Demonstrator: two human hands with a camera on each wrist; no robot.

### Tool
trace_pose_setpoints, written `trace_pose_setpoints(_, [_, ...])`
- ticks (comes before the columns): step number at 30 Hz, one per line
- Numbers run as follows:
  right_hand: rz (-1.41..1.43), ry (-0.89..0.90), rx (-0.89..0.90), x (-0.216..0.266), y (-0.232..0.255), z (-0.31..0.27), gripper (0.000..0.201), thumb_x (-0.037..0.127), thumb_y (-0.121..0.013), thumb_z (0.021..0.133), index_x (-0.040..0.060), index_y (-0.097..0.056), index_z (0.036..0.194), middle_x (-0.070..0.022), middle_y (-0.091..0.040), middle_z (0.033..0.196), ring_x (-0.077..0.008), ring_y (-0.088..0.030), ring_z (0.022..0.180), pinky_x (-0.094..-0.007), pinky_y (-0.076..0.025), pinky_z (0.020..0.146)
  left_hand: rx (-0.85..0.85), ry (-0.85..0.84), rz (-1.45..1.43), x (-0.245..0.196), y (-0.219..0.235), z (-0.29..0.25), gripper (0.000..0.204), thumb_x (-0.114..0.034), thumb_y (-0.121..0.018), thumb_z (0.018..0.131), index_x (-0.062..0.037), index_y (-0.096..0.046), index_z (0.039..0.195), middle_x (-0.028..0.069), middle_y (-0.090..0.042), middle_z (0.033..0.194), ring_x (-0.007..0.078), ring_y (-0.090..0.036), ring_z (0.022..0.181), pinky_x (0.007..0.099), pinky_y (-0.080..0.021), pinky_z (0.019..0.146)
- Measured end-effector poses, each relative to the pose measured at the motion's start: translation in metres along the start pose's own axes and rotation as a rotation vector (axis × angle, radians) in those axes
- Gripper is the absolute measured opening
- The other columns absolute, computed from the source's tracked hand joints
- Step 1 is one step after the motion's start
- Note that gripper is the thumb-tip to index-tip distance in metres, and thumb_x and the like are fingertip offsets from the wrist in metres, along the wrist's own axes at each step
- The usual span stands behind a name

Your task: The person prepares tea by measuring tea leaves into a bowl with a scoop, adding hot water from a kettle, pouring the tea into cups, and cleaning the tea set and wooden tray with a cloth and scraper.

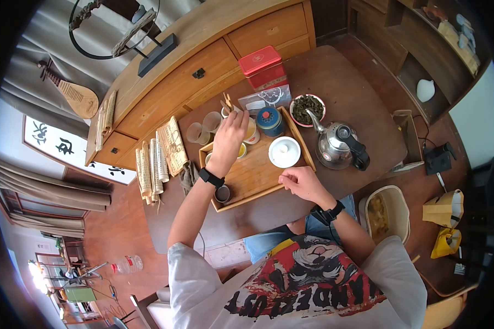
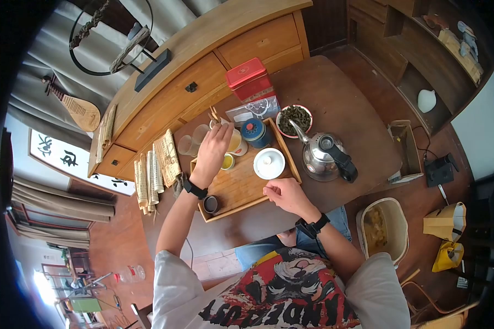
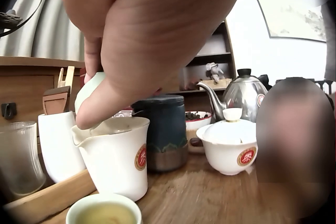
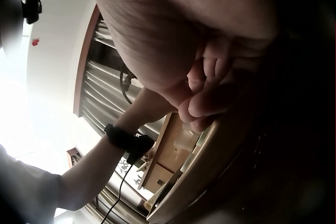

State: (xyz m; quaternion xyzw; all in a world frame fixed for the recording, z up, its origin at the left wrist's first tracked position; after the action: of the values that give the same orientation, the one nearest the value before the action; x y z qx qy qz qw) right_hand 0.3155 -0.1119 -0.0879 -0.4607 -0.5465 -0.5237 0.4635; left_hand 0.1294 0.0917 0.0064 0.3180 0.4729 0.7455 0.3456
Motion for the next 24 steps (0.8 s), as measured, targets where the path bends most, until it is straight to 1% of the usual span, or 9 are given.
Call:
trace_pose_setpoints(3, [0.013, -0.011, 0.009, 0.002, 0.001, 0.0, 0.019, 0.016, -0.073, 0.107, -0.0001, -0.077, 0.098, -0.0026, -0.073, 0.072, -0.01, -0.066, 0.059, -0.029, -0.052, 0.058, -0.02, -0.08, 0.06, 0.001, 0.002, -0.004, 0.062, 0.012, -0.064, 0.081, 0.0066, -0.062, 0.142, 0.0208, -0.07, 0.135, 0.0405, -0.062, 0.13, 0.0462, -0.052, 0.112])
trace_pose_setpoints(5, [0.022, -0.011, 0.005, 0.001, 0.001, 0.0, 0.019, 0.016, -0.073, 0.107, -0.0001, -0.077, 0.098, -0.0026, -0.073, 0.072, -0.01, -0.066, 0.059, -0.029, -0.052, 0.057, -0.084, 0.107, -0.138, 0.006, 0.009, -0.012, 0.062, 0.01, -0.069, 0.08, 0.0038, -0.064, 0.141, 0.0201, -0.068, 0.138, 0.0394, -0.062, 0.132, 0.0442, -0.052, 0.112])
trace_pose_setpoints(6, [0.03, -0.01, 0.006, 0.0, 0.001, -0.001, 0.019, 0.016, -0.073, 0.107, -0.0002, -0.077, 0.098, -0.0025, -0.073, 0.072, -0.01, -0.066, 0.059, -0.0289, -0.052, 0.057, -0.161, 0.17, -0.16, 0.002, 0.012, -0.019, 0.059, 0.008, -0.075, 0.079, 0.0006, -0.067, 0.137, 0.0187, -0.068, 0.135, 0.0396, -0.066, 0.124, 0.0447, -0.056, 0.105])
trace_pose_setpoints(7, [0.032, -0.013, 0.004, 0.0, 0.001, -0.001, 0.019, 0.016, -0.073, 0.107, -0.0002, -0.077, 0.098, -0.0025, -0.073, 0.072, -0.01, -0.066, 0.059, -0.0289, -0.052, 0.057, -0.158, 0.169, -0.162, -0.006, 0.018, -0.025, 0.059, 0.008, -0.075, 0.079, 0.0006, -0.067, 0.137, 0.0187, -0.068, 0.135, 0.0396, -0.066, 0.124, 0.0447, -0.056, 0.105])
trace_pose_setpoints(10, [0.027, -0.018, 0.012, 0.001, 0.001, 0.0, 0.02, 0.017, -0.073, 0.107, -0.0004, -0.076, 0.098, -0.0026, -0.073, 0.071, -0.0099, -0.066, 0.059, -0.0287, -0.051, 0.057, -0.18, 0.524, -0.438, -0.034, 0.024, -0.056, 0.053, 0.001, -0.086, 0.077, -0.0013, -0.068, 0.127, 0.0194, -0.069, 0.126, 0.0432, -0.071, 0.109, 0.0481, -0.06, 0.091])
trace_pose_setpoints(14, [0.005, -0.025, 0.006, 0.0, 0.001, 0.002, 0.02, 0.017, -0.073, 0.107, -0.0002, -0.077, 0.098, -0.003, -0.073, 0.07, -0.0096, -0.067, 0.06, -0.0284, -0.05, 0.057, -0.076, 0.618, -0.548, -0.071, 0.0, -0.1, 0.055, -0.003, -0.088, 0.076, -0.0016, -0.069, 0.127, 0.0204, -0.069, 0.125, 0.0426, -0.071, 0.111, 0.0468, -0.059, 0.093])
trace_pose_setpoints(16, [-0.02, -0.029, -0.004, -0.001, -0.001, 0.001, 0.02, 0.017, -0.072, 0.106, 0.0002, -0.079, 0.097, -0.003, -0.073, 0.07, -0.0091, -0.067, 0.06, -0.0285, -0.05, 0.057, -0.005, 0.696, -0.68, -0.087, -0.013, -0.115, 0.054, -0.003, -0.086, 0.077, -0.0014, -0.069, 0.128, 0.0231, -0.068, 0.123, 0.048, -0.068, 0.113, 0.0517, -0.058, 0.096])
trace_pose_setpoints(19, [-0.048, -0.013, 0.008, -0.002, 0.0, 0.002, 0.017, 0.013, -0.07, 0.107, 0.0, -0.08, 0.102, -0.0012, -0.074, 0.072, -0.0057, -0.066, 0.057, -0.024, -0.049, 0.053, -0.054, 0.691, -0.625, -0.095, -0.02, -0.124, 0.052, -0.004, -0.086, 0.078, -0.001, -0.07, 0.127, 0.0229, -0.069, 0.12, 0.0469, -0.068, 0.113, 0.0514, -0.058, 0.097])
trace_pose_setpoints(24, [-0.061, -0.001, 0.007, -0.002, -0.001, 0.002, 0.016, 0.012, -0.071, 0.107, 0.0004, -0.08, 0.101, -0.0012, -0.074, 0.072, -0.0057, -0.065, 0.056, -0.0242, -0.048, 0.053, -0.046, 0.752, -0.71, -0.093, -0.019, -0.129, 0.054, -0.006, -0.088, 0.079, 0.0006, -0.07, 0.13, 0.0234, -0.07, 0.12, 0.046, -0.069, 0.113, 0.0508, -0.057, 0.098])
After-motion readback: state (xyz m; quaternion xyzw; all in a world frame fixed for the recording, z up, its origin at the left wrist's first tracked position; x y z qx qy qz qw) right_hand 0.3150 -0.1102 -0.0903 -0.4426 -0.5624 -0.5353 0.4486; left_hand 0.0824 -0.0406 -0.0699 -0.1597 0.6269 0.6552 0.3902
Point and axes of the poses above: each hand's wrist, its own z-axis towards the middle knuckle, its own y-axis out of the back of the hand, x = y × z, the point moved 1 cm from there along z, towards the middle knuckle
